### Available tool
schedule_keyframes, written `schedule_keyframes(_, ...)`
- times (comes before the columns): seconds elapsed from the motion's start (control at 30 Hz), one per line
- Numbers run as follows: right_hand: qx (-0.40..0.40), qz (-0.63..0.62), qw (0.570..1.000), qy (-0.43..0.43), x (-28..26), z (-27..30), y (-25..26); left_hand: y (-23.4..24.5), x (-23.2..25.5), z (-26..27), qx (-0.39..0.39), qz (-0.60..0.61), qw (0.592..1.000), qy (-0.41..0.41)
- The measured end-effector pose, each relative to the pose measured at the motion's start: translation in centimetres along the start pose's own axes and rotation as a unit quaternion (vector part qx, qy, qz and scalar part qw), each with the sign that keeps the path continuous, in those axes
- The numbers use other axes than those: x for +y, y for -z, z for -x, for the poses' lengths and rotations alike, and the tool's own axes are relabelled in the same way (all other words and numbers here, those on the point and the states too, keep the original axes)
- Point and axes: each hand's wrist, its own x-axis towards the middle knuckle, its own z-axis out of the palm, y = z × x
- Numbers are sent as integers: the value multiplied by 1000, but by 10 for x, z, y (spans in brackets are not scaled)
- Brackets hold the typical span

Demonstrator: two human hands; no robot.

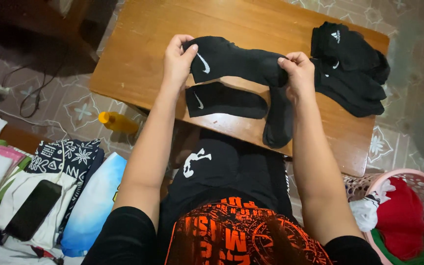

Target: The person folds multiple pairs of black socks on a wooden table. Each sock is unfolded, aligned, folded in half, then folded again into a compact rectangle and placed on the table.

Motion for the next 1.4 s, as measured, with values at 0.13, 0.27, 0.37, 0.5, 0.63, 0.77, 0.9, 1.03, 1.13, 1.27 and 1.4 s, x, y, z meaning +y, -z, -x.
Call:
schedule_keyframes(0.13,9,20,1000,6,6,-2,1,-1,2,3,-8,-15,1000,-4)
schedule_keyframes(0.27,0,77,997,-2,24,10,7,17,-14,21,31,-74,996,37)
schedule_keyframes(0.37,-16,179,984,-10,69,16,22,88,-120,56,15,-182,983,33)
schedule_keyframes(0.5,-23,397,917,-15,83,46,14,51,-78,73,23,-495,853,165)
schedule_keyframes(0.63,6,469,883,-1,60,63,-1,43,-68,71,26,-486,856,172)
schedule_keyframes(0.77,20,461,887,-11,49,67,-8,34,-51,70,52,-514,847,123)
schedule_keyframes(0.9,11,529,849,-12,53,79,-15,22,-38,77,42,-605,783,137)
schedule_keyframes(1.03,17,555,831,-39,47,85,-25,29,-45,72,5,-618,766,175)
schedule_keyframes(1.13,18,573,818,-51,37,91,-34,28,-47,72,-16,-595,780,192)
schedule_keyframes(1.27,0,533,838,118,10,106,-63,9,-29,87,-55,-321,944,46)
schedule_keyframes(1.4,-87,388,865,306,-48,124,-103,-44,44,105,-138,-232,962,-43)
